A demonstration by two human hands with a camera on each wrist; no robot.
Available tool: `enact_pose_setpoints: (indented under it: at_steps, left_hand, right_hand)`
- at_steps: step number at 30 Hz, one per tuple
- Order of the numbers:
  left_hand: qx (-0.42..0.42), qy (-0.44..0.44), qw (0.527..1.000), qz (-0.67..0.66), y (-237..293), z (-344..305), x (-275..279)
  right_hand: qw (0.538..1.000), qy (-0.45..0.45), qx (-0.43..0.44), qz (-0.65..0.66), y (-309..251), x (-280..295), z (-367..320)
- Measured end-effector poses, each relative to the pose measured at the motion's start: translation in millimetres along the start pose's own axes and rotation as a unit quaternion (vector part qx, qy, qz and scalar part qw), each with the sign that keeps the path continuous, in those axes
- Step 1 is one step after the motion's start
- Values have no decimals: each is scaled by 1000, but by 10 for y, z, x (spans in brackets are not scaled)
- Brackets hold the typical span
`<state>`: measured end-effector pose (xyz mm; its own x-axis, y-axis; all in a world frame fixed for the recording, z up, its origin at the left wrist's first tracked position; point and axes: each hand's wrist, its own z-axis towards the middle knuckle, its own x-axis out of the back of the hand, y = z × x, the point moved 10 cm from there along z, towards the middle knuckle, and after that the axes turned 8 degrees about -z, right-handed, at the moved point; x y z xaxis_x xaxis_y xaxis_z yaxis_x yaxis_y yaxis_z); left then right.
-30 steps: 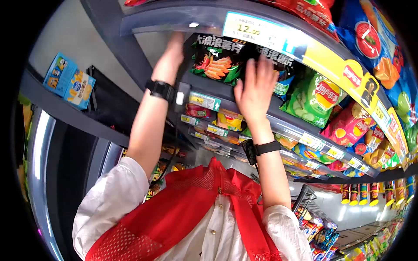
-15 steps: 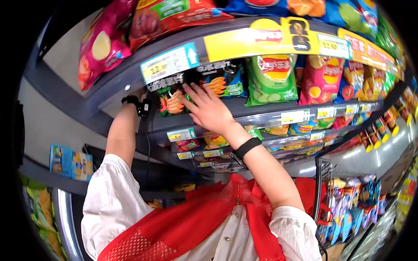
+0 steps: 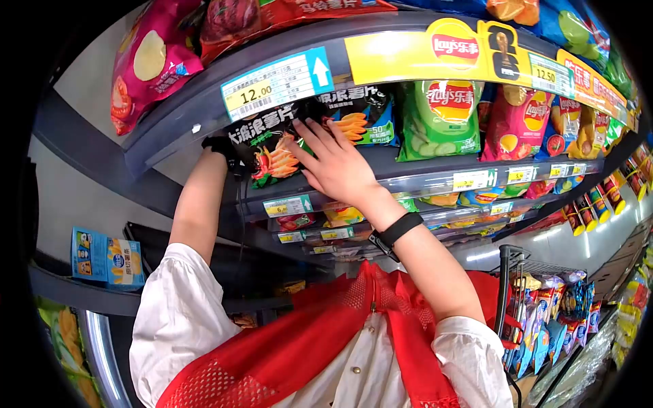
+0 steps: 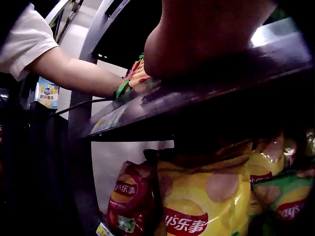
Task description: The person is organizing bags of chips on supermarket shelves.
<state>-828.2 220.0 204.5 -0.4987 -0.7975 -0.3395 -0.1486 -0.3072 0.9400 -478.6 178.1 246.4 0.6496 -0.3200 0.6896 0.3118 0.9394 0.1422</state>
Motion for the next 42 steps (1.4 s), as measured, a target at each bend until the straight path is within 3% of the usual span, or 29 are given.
enact_pose_setpoints:
  at_steps: [3, 5, 9, 12, 14, 20, 25, 27, 28, 29, 31, 33, 35, 37, 39, 42]
  left_hand:
    - [4, 1, 1000, -3, 3, 20, 69]
    - [9, 1, 1000, -7, -7, 44, 109]
    - [19, -2, 1000, -18, 7, 35, 167]
    - [19, -13, 999, -26, 62, -15, 191]
    - [20, -24, 999, -33, 97, -80, 211]
    - [24, -85, 996, -23, 237, -424, 129]
    - [25, -167, 981, 99, 257, -865, 30]
    - [-38, -138, 964, 223, 425, -1346, -14]
    - [-66, -168, 946, 269, 650, -1891, -322]
    - [-129, -190, 933, 276, 589, -1942, -352]
    - [-235, -228, 914, 239, 424, -2060, -395]
    - [-261, -142, 884, 361, 294, -2217, -332]
    - [-264, -110, 846, 450, 230, -2348, -387]
    - [-279, -89, 838, 461, 195, -2377, -400]
    - [-309, -45, 820, 480, 197, -2366, -391]
    - [-331, -7, 801, 499, 183, -2354, -375]
  right_hand:
    - [1000, 11, -5, -9, -7, 55, -15]
    - [996, -21, 76, -45, -184, 56, -60]
    - [990, 25, 138, 18, -674, 50, 113]
    - [996, 12, 71, -43, -727, -169, 389]
    - [998, 58, -36, -6, -518, -255, 477]
    - [995, 70, -61, -20, -490, -405, 545]
    - [996, 53, -57, -49, -502, -439, 582]
    - [998, 54, -42, 4, -489, -397, 564]
    - [997, 49, -30, 51, -466, -335, 548]
    - [994, 45, -20, 93, -433, -258, 526]
    - [971, 127, -28, 199, -169, -74, 414]
    - [973, 186, -115, 68, 133, 289, 185]
    - [935, 266, -233, 11, 442, 553, -61]
    - [918, 255, -303, 36, 750, 463, -204]
    - [925, 207, -313, 64, 984, 235, -243]
    - [944, 211, -249, 47, 1046, 117, -209]
